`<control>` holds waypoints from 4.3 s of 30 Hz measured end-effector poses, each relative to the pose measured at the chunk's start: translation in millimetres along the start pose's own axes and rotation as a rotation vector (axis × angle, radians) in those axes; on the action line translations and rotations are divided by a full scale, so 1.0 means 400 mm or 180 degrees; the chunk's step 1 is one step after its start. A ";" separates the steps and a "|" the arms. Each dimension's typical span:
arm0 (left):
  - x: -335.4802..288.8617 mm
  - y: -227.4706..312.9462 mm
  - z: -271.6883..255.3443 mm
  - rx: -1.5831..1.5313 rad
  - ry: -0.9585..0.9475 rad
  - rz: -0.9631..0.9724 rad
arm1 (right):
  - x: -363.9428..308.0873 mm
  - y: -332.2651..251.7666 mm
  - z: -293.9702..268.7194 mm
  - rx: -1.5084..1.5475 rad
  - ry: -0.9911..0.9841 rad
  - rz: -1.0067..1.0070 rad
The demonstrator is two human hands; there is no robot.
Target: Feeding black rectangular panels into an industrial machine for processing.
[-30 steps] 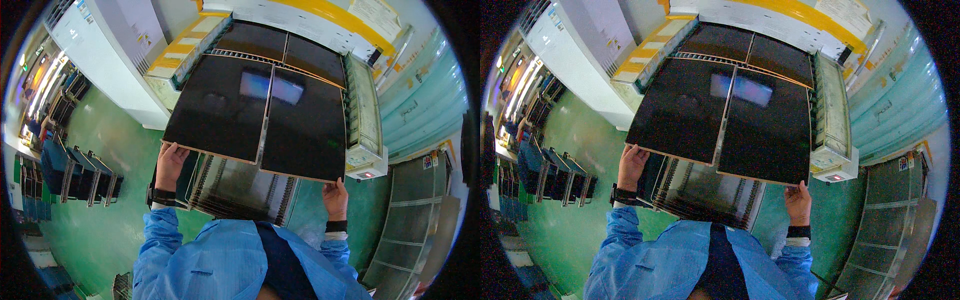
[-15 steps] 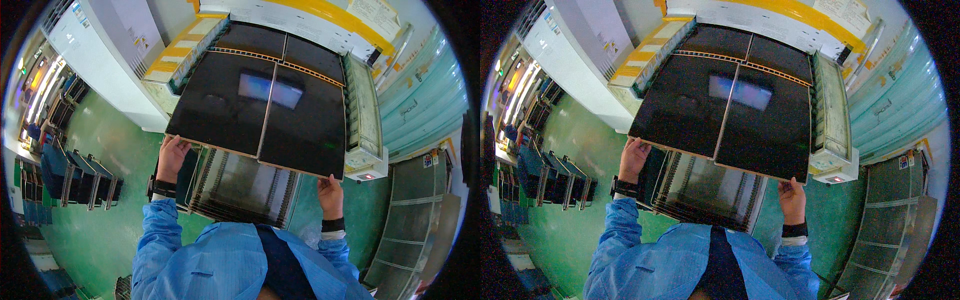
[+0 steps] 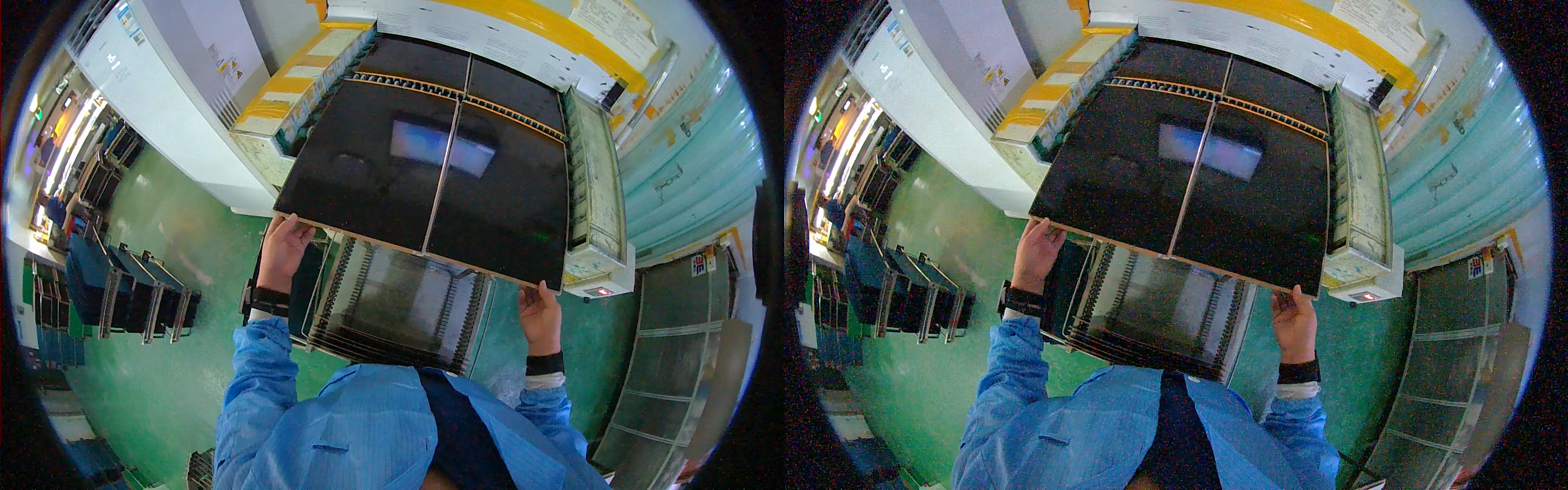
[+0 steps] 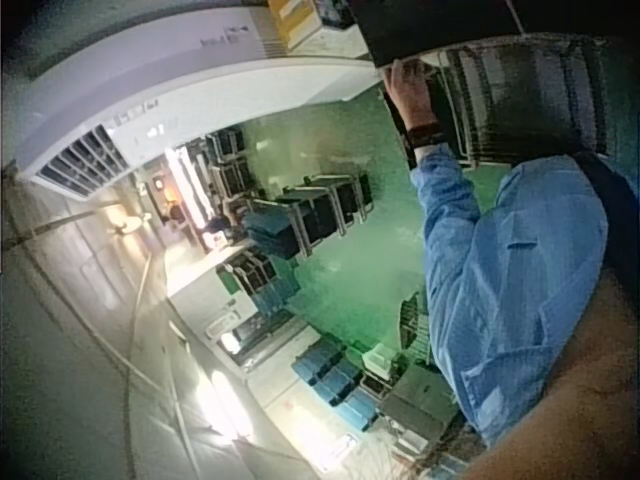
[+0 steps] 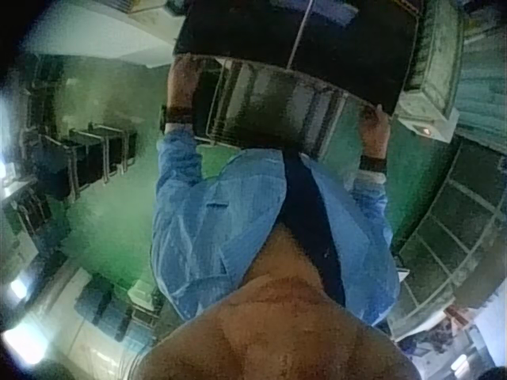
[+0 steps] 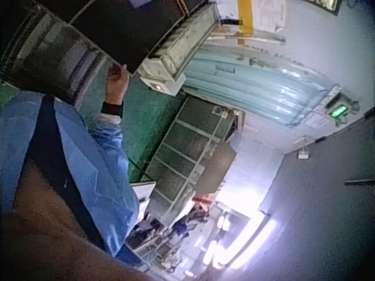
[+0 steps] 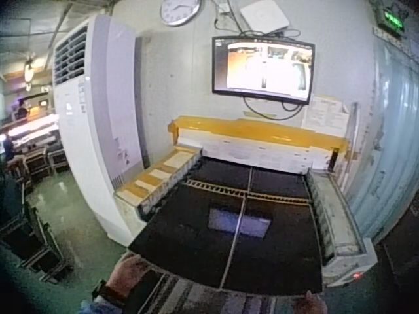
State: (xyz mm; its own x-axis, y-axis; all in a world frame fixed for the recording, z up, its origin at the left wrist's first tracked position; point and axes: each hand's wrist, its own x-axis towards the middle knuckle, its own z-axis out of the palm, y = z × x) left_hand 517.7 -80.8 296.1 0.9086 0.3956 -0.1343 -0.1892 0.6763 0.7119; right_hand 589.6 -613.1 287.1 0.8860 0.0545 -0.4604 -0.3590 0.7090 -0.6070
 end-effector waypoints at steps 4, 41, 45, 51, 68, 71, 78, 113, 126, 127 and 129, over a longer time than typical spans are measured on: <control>0.014 -0.004 0.013 0.0003 0.0019 -0.0018 | 0.005 -0.004 0.010 -0.0013 -0.0045 -0.0053; -0.048 -0.025 -0.104 0.0223 0.0238 -0.0210 | 0.093 -0.006 0.080 -0.0820 -0.0411 0.0160; -0.149 -0.060 -0.204 0.0184 0.0569 -0.0310 | 0.048 0.143 0.077 -0.2140 -0.0898 0.0529; -0.318 -0.112 -0.299 0.0214 0.1243 -0.0413 | -0.029 0.408 -0.041 -0.4581 -0.2373 0.0406; -0.455 -0.170 -0.401 0.0047 0.1650 -0.0586 | -0.108 0.463 -0.029 -0.5977 -0.2716 -0.0420; -0.442 -0.179 -0.419 -0.0015 0.1522 -0.0612 | -0.121 0.485 -0.057 -0.5947 -0.3094 -0.1291; -0.406 -0.185 -0.410 0.0075 0.1504 -0.0717 | -0.131 0.497 -0.062 -0.6403 -0.3086 -0.1373; -0.369 -0.112 -0.116 0.0227 -0.0409 -0.1430 | -0.202 0.133 0.297 -0.2332 0.0117 -0.1197; -0.510 -0.090 -0.141 0.0942 0.0681 -0.1048 | -0.179 0.277 0.227 -0.2492 -0.0828 -0.0324; -0.509 -0.082 -0.131 0.0895 0.0654 -0.0931 | -0.165 0.281 0.203 -0.2433 -0.0813 -0.0326; -0.497 -0.057 -0.089 0.1029 0.0607 -0.0888 | -0.121 0.288 0.135 -0.1639 -0.0964 0.0295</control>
State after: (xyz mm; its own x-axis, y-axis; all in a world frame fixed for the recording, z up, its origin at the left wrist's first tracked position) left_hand 328.1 -152.8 282.2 0.8178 0.3537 -0.4540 0.2061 0.5566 0.8048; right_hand 521.2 -496.2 274.4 0.8612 0.3513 -0.3673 -0.4675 0.2643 -0.8435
